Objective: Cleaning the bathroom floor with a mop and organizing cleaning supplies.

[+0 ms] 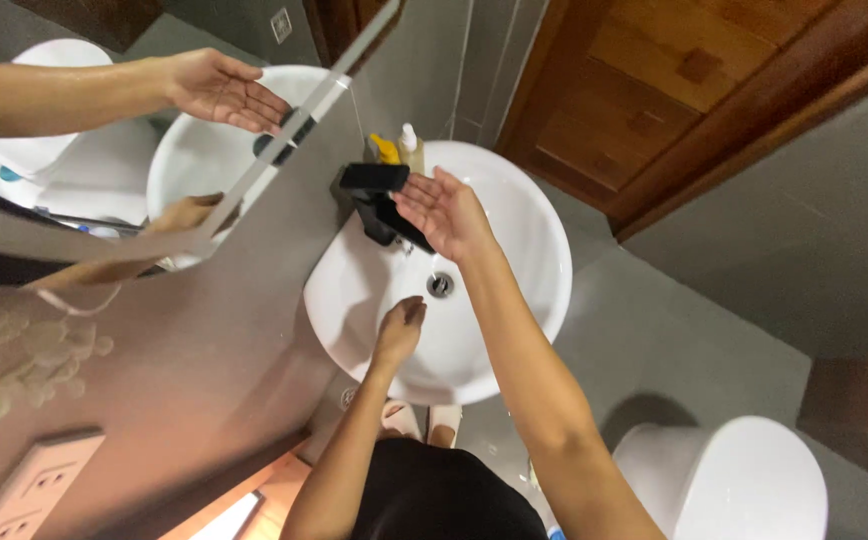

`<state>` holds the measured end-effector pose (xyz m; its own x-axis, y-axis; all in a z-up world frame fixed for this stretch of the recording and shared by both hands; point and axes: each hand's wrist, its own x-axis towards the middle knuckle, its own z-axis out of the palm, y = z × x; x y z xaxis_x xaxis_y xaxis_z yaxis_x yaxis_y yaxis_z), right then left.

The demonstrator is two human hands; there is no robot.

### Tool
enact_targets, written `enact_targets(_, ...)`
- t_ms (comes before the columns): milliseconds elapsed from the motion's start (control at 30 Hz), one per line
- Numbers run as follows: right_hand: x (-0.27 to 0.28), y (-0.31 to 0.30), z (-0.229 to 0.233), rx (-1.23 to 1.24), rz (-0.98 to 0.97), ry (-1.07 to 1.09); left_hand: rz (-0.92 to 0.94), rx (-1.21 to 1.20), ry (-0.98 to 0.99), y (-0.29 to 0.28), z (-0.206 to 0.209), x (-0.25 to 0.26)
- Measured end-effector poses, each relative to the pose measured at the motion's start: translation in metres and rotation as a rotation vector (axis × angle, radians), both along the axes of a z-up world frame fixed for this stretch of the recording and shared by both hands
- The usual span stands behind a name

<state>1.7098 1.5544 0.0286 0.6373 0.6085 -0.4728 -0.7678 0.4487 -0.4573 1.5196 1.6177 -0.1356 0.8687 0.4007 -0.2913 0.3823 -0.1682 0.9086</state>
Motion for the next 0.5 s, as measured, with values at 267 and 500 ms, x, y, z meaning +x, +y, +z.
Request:
enact_targets(267,-0.017,-0.06,-0.04,-0.066,-0.062,-0.238,0.12,-0.398,-0.029,0.001,-0.056,0.077)
enact_targets(500,-0.013,-0.097,-0.112,-0.284,-0.1,-0.109,0.26,-0.701,-0.232,0.002,-0.131,0.16)
